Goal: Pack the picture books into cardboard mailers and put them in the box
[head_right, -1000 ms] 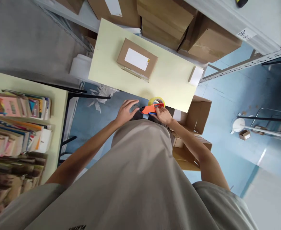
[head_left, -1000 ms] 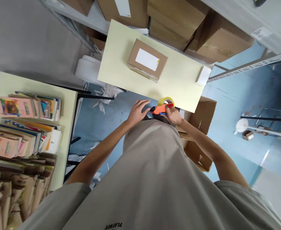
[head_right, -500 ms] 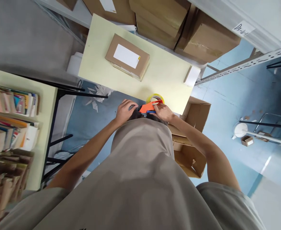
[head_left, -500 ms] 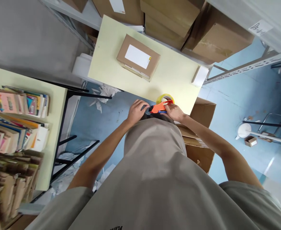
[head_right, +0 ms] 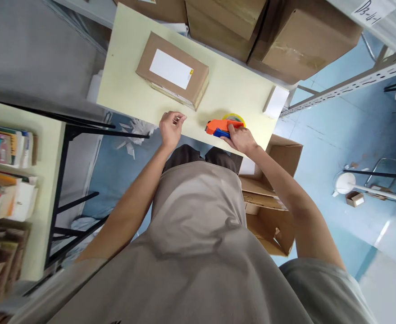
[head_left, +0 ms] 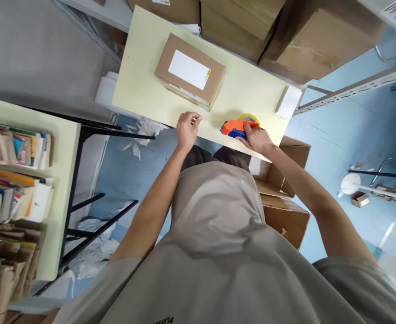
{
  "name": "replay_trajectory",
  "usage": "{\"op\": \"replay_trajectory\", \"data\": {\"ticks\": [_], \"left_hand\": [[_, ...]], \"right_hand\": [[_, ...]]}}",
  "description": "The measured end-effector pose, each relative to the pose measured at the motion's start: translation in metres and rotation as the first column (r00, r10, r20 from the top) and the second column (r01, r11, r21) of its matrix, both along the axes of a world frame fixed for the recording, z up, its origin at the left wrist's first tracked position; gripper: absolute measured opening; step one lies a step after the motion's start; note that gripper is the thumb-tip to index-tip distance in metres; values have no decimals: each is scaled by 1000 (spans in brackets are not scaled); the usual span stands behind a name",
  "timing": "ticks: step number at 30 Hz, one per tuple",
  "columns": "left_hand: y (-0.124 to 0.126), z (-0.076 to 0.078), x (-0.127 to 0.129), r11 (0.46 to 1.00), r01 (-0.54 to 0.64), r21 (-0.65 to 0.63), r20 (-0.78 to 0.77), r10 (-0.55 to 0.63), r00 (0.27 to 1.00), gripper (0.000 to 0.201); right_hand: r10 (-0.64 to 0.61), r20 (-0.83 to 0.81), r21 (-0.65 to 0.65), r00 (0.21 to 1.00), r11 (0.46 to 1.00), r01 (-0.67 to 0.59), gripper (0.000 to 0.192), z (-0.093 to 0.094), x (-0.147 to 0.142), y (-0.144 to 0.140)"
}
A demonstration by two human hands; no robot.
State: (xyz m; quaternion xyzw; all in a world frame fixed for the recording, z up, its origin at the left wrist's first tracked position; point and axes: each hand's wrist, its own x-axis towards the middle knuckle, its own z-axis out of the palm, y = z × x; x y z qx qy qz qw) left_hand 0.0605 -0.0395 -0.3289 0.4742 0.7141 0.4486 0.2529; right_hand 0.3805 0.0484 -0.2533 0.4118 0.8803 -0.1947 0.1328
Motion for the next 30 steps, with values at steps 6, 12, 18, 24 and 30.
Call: {"op": "replay_trajectory", "data": {"ticks": [6,12,18,24,30], "left_hand": [[28,-20,-9,997,-76,-33,69,78,995,22],[32,-32,-10,991,-134,-25,119,136,983,31],[42,-40,-4,980,-195,-46,96,199,975,35],[51,-30,-1,969,-213,-123,141,230,963,33],[64,2,14,832,-415,-369,559,555,617,42]], "right_hand": [[-85,-96,-3,992,996,85,103,-9,-27,22],[-116,-106,-2,988,993,116,102,-23,-38,30],[-223,-162,-49,961,975,218,95,-32,-48,35],[-237,-140,-52,961,971,232,91,-31,-53,32],[-142,108,-19,984,989,145,78,-15,-59,17]]}}
